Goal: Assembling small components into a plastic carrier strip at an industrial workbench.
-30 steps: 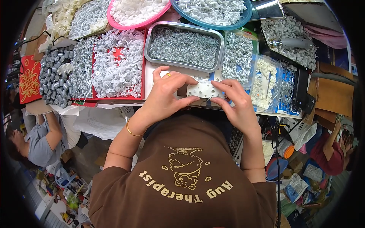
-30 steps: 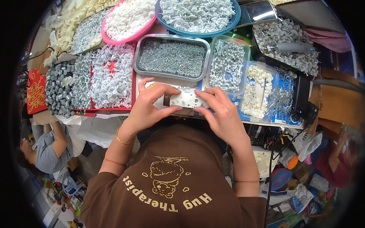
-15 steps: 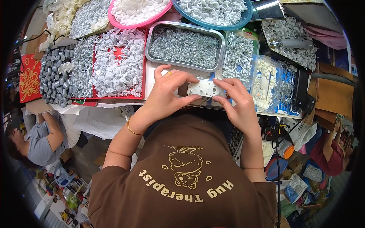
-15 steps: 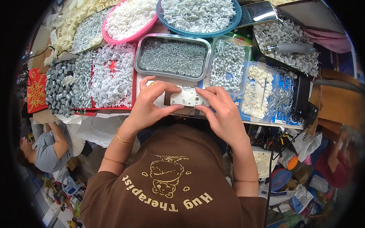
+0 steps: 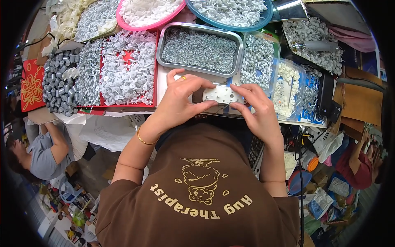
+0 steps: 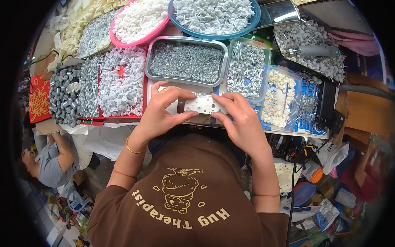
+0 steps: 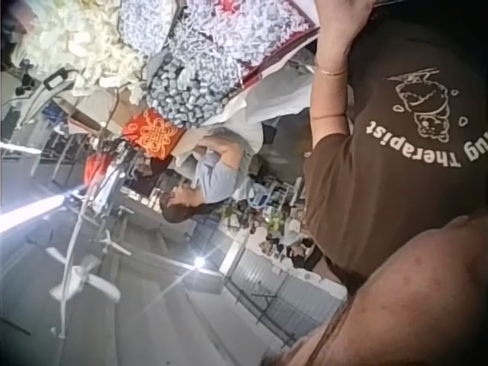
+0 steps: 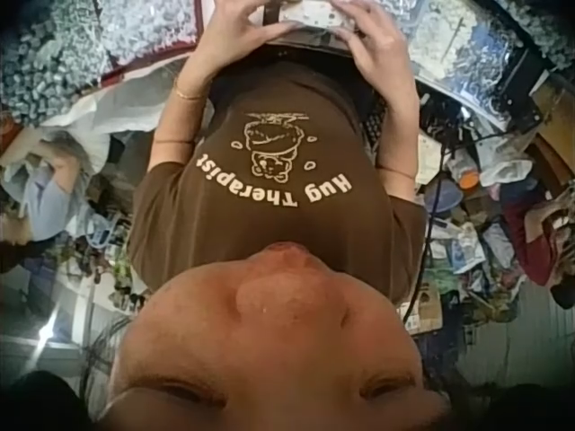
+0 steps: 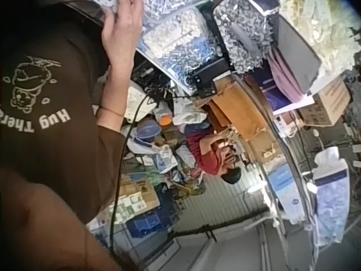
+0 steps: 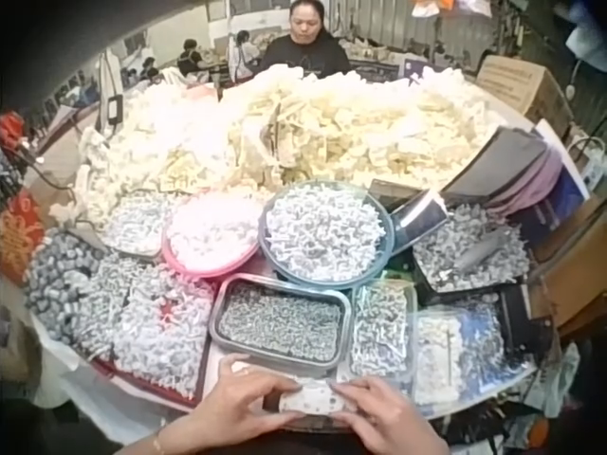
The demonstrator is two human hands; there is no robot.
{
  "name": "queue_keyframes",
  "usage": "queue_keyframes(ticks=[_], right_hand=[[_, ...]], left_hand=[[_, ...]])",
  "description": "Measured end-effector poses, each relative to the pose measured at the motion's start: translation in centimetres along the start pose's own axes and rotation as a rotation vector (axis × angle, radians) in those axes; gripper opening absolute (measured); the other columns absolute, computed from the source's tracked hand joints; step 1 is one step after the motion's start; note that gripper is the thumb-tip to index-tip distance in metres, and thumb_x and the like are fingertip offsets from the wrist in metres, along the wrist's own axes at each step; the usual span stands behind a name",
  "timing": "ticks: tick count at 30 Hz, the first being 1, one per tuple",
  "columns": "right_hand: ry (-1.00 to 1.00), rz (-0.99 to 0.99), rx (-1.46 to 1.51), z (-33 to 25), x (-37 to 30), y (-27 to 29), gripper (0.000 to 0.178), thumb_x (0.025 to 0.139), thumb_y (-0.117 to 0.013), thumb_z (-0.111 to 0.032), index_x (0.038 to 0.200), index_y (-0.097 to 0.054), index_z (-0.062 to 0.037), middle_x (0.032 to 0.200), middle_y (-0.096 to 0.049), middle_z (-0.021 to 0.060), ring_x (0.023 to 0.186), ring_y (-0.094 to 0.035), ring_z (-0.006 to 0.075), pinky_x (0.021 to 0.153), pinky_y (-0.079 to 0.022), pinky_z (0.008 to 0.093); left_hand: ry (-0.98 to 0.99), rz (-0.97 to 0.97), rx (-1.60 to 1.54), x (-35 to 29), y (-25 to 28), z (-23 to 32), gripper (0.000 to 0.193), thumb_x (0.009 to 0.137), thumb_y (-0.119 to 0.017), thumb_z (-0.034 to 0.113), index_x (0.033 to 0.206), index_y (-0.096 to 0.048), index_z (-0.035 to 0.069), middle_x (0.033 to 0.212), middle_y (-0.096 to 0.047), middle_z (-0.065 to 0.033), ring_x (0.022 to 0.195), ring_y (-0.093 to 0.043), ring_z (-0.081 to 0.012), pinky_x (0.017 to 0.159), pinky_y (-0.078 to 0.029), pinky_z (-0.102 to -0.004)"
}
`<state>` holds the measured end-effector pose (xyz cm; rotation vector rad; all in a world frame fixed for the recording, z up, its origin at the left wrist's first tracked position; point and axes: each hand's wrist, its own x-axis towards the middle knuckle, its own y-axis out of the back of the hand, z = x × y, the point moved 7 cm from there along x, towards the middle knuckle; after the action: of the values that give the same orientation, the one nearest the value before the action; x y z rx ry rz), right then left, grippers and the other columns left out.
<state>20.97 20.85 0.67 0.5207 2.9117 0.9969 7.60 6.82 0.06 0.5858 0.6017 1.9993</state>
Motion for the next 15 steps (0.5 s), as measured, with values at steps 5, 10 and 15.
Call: queue_keyframes(ticks=[5, 10, 15], right_hand=[[-0.017, -0.019, 0.009, -0.04, -0.19, -0.15, 0.042, 0.085, -0.075, -0.002, 0.126, -0.068, -0.0045, 0.113, -0.065, 0.0139, 0.090, -0.066, 0.0246, 0.072, -0.055, 0.0329], [0.004, 0.016, -0.013, 0.06, -0.18, -0.39, 0.042, 0.085, -0.075, -0.002, 0.127, -0.068, -0.0044, 0.112, -0.065, 0.0141, 0.089, -0.066, 0.0246, 0.072, -0.055, 0.0328], [-0.012, -0.019, -0.010, 0.07, 0.12, -0.39, 0.043, 0.086, -0.075, -0.002, 0.128, -0.067, -0.0045, 0.111, -0.065, 0.0140, 0.089, -0.067, 0.0240, 0.071, -0.056, 0.0323]], left_hand=[[0.024, -0.037, 0.003, -0.16, -0.11, -0.05, 0.036, 0.076, -0.086, 0.027, 0.106, -0.072, 0.012, 0.087, -0.069, 0.0011, 0.090, -0.065, -0.0173, 0.111, -0.027, -0.0460], [0.013, -0.036, 0.028, 0.05, -0.03, -0.08, 0.035, 0.076, -0.086, 0.026, 0.106, -0.072, 0.013, 0.085, -0.068, 0.0008, 0.090, -0.065, -0.0179, 0.111, -0.026, -0.0462], [0.067, -0.139, 0.054, 0.73, 0.11, -0.13, 0.037, 0.076, -0.087, 0.023, 0.108, -0.072, 0.013, 0.101, -0.073, 0.0030, 0.099, -0.067, -0.0144, 0.114, -0.024, -0.0447]])
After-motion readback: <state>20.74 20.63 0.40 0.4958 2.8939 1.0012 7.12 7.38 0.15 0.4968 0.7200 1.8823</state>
